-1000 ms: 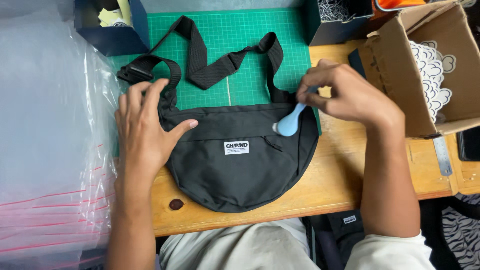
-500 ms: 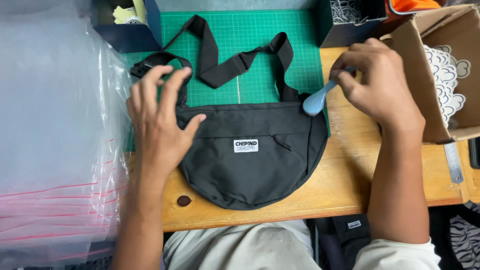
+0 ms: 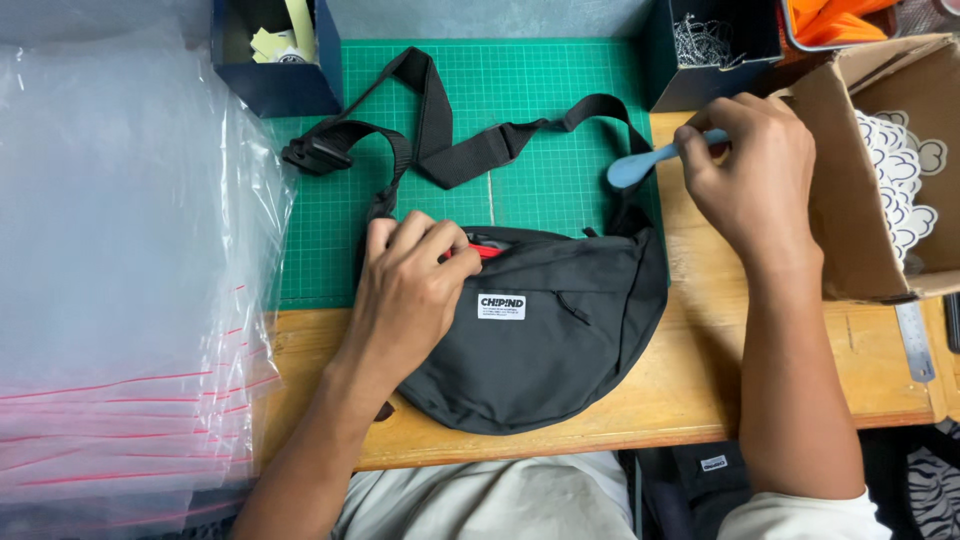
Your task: The person cleans a black bag by brushing its surface with a small blue brush, zipping and unzipping the compartments, and adjusting the straps.
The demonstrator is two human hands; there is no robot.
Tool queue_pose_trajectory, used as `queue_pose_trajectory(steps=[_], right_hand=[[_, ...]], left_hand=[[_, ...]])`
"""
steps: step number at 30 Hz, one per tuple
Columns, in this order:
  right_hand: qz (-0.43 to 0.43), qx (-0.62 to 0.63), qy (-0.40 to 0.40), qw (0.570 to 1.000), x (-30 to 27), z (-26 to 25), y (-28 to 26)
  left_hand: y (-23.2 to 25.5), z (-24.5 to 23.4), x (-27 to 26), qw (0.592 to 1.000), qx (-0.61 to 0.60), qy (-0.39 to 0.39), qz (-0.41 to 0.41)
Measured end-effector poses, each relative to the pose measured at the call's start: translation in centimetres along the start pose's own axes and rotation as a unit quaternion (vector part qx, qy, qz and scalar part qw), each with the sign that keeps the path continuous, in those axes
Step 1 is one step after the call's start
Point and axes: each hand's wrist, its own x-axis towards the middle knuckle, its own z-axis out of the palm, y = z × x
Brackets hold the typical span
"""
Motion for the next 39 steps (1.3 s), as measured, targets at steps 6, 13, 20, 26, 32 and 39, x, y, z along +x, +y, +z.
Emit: queue_pose_trajectory(steps=[6, 13, 20, 26, 32, 39], right_hand=[[0.010, 0.244, -0.033, 0.969, 0.0, -0.1, -5.2], [-0.026, 0.238, -0.191, 0.952, 0.5, -2.1, -5.0], [-0.021, 0.185, -0.002, 0.983, 0.2, -1.2, -2.1], [-0.036, 0.345, -0.018, 0.938, -0.2, -1.2, -7.7], [-0.119, 0.479, -0.092, 0.865, -1.5, 0.5, -14.0], [-0.225, 0.255, 0.034, 0.940, -0.1, 1.7, -11.9]], left_hand=[[-1.1, 0.7, -0.7, 0.999, -0.034, -0.017, 0.004], [-1.0, 0.2, -0.8, 0.999, -0.033, -0.040, -0.014], [-3.0, -1.3, -0.7, 0.991, -0.073, 0.070, -0.092], [-5.3, -1.8, -2.4, 0.947, -0.035, 0.033, -0.319], [-6.3, -1.1, -2.5, 0.920, -0.111, 0.005, -0.376], [-7.1, 0.1, -2.9, 0.917, -0.140, 0.070, -0.368]])
